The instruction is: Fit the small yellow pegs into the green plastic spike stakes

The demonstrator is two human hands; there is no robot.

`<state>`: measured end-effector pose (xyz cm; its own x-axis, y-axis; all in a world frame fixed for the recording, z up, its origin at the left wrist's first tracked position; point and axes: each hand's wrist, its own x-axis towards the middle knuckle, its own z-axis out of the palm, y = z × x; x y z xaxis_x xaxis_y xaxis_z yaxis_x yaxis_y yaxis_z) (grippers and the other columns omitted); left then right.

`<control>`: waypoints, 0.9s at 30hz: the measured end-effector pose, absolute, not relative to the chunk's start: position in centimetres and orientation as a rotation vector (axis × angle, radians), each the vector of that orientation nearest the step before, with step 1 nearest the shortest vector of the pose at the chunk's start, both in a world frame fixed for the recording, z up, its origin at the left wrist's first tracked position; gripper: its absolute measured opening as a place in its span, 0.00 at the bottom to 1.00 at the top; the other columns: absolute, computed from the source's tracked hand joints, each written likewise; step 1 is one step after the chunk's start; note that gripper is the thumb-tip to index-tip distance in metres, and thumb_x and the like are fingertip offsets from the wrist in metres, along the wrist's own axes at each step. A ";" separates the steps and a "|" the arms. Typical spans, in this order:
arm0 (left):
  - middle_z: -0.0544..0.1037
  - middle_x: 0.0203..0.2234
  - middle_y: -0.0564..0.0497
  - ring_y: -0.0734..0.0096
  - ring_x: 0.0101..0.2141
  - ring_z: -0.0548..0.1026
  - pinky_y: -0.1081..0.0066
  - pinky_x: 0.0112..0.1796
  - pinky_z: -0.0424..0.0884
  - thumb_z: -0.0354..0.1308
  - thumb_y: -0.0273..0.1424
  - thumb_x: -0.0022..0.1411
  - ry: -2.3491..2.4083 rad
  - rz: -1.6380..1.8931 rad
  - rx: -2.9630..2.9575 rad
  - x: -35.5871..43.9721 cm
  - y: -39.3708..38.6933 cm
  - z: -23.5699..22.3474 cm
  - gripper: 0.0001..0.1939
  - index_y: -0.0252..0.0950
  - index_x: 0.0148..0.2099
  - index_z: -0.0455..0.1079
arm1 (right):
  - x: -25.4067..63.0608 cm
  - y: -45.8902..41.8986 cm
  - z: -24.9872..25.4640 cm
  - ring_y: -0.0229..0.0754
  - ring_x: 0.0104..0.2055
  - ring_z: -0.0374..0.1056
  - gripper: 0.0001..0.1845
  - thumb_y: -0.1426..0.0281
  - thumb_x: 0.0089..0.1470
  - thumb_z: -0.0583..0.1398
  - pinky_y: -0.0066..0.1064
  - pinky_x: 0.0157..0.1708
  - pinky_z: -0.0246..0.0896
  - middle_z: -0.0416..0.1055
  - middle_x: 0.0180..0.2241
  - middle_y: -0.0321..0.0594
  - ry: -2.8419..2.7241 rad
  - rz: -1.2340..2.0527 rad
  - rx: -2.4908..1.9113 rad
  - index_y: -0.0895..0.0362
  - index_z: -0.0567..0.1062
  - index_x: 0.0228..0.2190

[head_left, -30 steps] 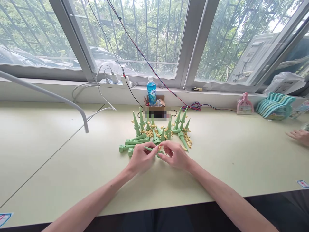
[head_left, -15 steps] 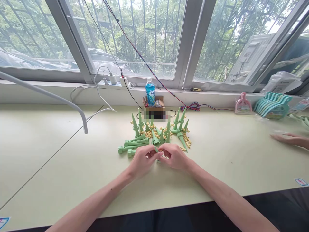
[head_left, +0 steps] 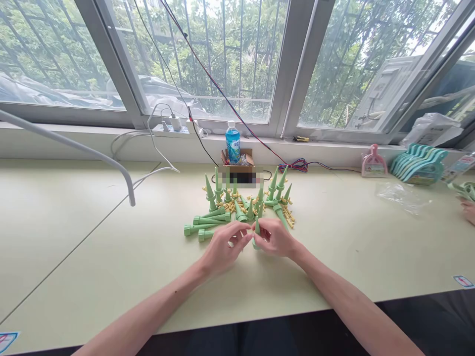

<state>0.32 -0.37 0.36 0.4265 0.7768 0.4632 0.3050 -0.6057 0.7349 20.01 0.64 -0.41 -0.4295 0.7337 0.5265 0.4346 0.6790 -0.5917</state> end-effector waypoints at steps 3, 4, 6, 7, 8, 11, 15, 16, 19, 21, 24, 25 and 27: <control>0.73 0.28 0.52 0.79 0.24 0.70 0.78 0.25 0.70 0.54 0.33 0.68 0.946 1.096 2.133 0.3 -0.3 0.3 0.09 0.35 0.41 0.73 | 20.9 1.1 -0.2 0.32 0.19 0.53 0.08 0.74 0.50 0.56 0.26 0.21 0.49 0.58 0.18 0.30 -2.018 0.438 -0.934 0.56 0.64 0.21; 0.73 0.28 0.52 0.79 0.24 0.70 0.78 0.25 0.69 0.54 0.33 0.68 0.950 1.089 2.150 0.3 -0.3 0.3 0.09 0.35 0.39 0.73 | 21.2 1.3 -0.2 0.32 0.19 0.52 0.08 0.74 0.50 0.56 0.26 0.21 0.49 0.57 0.17 0.30 -1.980 0.404 -0.961 0.56 0.64 0.21; 0.73 0.27 0.52 0.79 0.23 0.68 0.78 0.25 0.67 0.53 0.33 0.69 0.947 1.075 2.199 0.3 -0.3 0.2 0.11 0.34 0.36 0.72 | 21.8 1.7 -0.1 0.32 0.18 0.51 0.12 0.73 0.52 0.56 0.26 0.20 0.48 0.55 0.16 0.29 -1.907 0.333 -1.018 0.56 0.63 0.19; 0.73 0.26 0.52 0.79 0.23 0.67 0.77 0.25 0.66 0.53 0.33 0.69 0.945 1.066 2.226 0.3 -0.3 0.2 0.11 0.34 0.35 0.72 | 22.1 2.0 0.0 0.32 0.17 0.50 0.14 0.71 0.53 0.55 0.27 0.20 0.48 0.54 0.15 0.29 -1.867 0.289 -1.050 0.56 0.62 0.18; 0.73 0.25 0.52 0.79 0.23 0.67 0.77 0.25 0.65 0.53 0.33 0.69 0.942 1.052 2.254 0.3 -0.3 0.1 0.12 0.34 0.34 0.72 | 22.5 2.2 0.0 0.32 0.17 0.50 0.16 0.70 0.54 0.56 0.27 0.20 0.48 0.54 0.14 0.29 -1.838 0.255 -1.076 0.56 0.62 0.17; 0.72 0.24 0.52 0.78 0.23 0.66 0.76 0.26 0.63 0.52 0.33 0.69 0.938 0.984 2.326 0.4 -0.3 -0.1 0.14 0.34 0.33 0.72 | 23.3 2.8 0.1 0.33 0.18 0.52 0.16 0.68 0.56 0.56 0.26 0.21 0.50 0.56 0.15 0.30 -1.758 0.196 -1.123 0.56 0.64 0.18; 0.71 0.24 0.52 0.78 0.23 0.65 0.75 0.27 0.61 0.50 0.34 0.70 0.937 0.920 2.386 0.3 -0.4 -0.3 0.16 0.34 0.32 0.72 | 23.8 3.3 0.0 0.33 0.19 0.53 0.13 0.67 0.57 0.56 0.25 0.21 0.52 0.59 0.17 0.30 -1.671 0.169 -1.169 0.57 0.68 0.22; 0.71 0.24 0.52 0.78 0.23 0.64 0.75 0.27 0.61 0.50 0.34 0.70 0.939 0.914 2.396 0.3 -0.4 -0.3 0.17 0.34 0.31 0.72 | 23.8 3.4 -0.1 0.33 0.19 0.53 0.13 0.67 0.58 0.56 0.25 0.21 0.52 0.59 0.17 0.30 -1.665 0.164 -1.175 0.57 0.69 0.22; 0.70 0.24 0.53 0.77 0.23 0.63 0.74 0.27 0.60 0.49 0.34 0.71 0.940 0.902 2.427 0.3 -0.4 -0.5 0.18 0.34 0.30 0.71 | 23.8 3.6 -0.3 0.33 0.20 0.54 0.13 0.65 0.59 0.57 0.25 0.22 0.53 0.59 0.18 0.31 -1.674 0.166 -1.185 0.57 0.70 0.24; 0.69 0.24 0.53 0.77 0.23 0.63 0.74 0.28 0.60 0.48 0.34 0.71 0.935 0.895 2.442 0.3 -0.4 -0.7 0.18 0.34 0.31 0.71 | 23.7 3.7 -0.5 0.33 0.20 0.54 0.13 0.63 0.60 0.57 0.25 0.23 0.54 0.60 0.18 0.31 -1.672 0.173 -1.194 0.57 0.71 0.26; 0.69 0.24 0.53 0.77 0.22 0.61 0.74 0.27 0.59 0.48 0.34 0.71 0.938 0.876 2.453 0.3 -0.4 -0.9 0.18 0.34 0.31 0.72 | 23.7 3.8 -0.7 0.34 0.20 0.55 0.14 0.60 0.60 0.58 0.26 0.23 0.56 0.61 0.19 0.31 -1.649 0.186 -1.212 0.57 0.72 0.29; 0.69 0.23 0.53 0.77 0.22 0.61 0.74 0.27 0.59 0.48 0.34 0.71 0.942 0.869 2.456 0.4 -0.5 -0.9 0.18 0.34 0.31 0.72 | 23.8 3.8 -0.7 0.34 0.20 0.55 0.14 0.59 0.59 0.58 0.26 0.23 0.56 0.61 0.19 0.31 -1.636 0.191 -1.216 0.57 0.72 0.30; 0.69 0.23 0.53 0.77 0.22 0.61 0.73 0.27 0.58 0.48 0.34 0.71 0.946 0.857 2.462 0.4 -0.5 -1.0 0.18 0.34 0.30 0.71 | 23.9 3.8 -0.8 0.34 0.20 0.55 0.15 0.58 0.59 0.59 0.26 0.22 0.56 0.62 0.19 0.32 -1.611 0.208 -1.220 0.57 0.72 0.29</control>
<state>0.42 -0.48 -0.98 0.5908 0.6964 0.4074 0.4739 -0.7082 0.5232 23.89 3.84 -0.75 0.0764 0.7794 0.6218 0.5963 0.4641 -0.6550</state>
